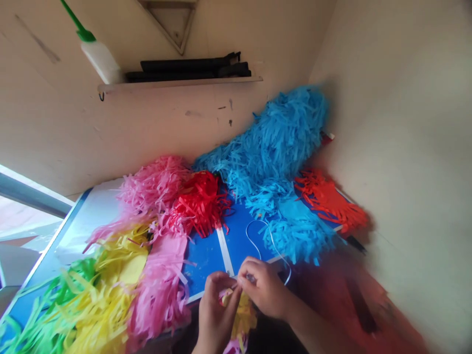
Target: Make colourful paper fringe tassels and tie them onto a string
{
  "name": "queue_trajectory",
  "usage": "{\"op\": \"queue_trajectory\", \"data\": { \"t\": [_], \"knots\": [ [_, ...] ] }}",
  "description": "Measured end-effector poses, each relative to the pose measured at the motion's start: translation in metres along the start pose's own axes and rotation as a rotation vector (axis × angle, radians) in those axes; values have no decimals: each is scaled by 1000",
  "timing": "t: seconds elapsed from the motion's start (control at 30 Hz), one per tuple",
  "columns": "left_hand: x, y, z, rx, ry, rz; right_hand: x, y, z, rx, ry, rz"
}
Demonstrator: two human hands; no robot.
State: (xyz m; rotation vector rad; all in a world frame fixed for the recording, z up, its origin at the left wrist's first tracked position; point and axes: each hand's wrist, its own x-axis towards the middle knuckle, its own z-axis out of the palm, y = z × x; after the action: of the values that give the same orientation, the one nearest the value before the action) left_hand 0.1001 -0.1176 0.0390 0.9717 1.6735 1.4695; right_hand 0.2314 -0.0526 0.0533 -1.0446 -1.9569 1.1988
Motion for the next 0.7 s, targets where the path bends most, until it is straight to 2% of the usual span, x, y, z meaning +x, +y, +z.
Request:
{"op": "queue_trajectory", "data": {
  "t": [0.17, 0.33, 0.43, 0.53, 0.63, 0.7],
  "knots": [
    [1, -6, -1, -24, -11, -13, 0, 6, 2, 78, 19, -1],
    [12, -2, -19, 188, -214, 31, 0, 5, -1, 112, 41, 14],
    [20, 7, -25, 141, -178, 116, 0, 5, -3, 153, -8, 16],
    [20, 12, -23, 60, -157, 121, -2, 6, 4, 132, -82, 18],
    [12, 10, -14, 8, -161, 68, -2, 5, 11, 233, -22, 99],
    [7, 7, -10, 36, -160, 36, 1, 3, -2, 384, 43, 153]
  ]
}}
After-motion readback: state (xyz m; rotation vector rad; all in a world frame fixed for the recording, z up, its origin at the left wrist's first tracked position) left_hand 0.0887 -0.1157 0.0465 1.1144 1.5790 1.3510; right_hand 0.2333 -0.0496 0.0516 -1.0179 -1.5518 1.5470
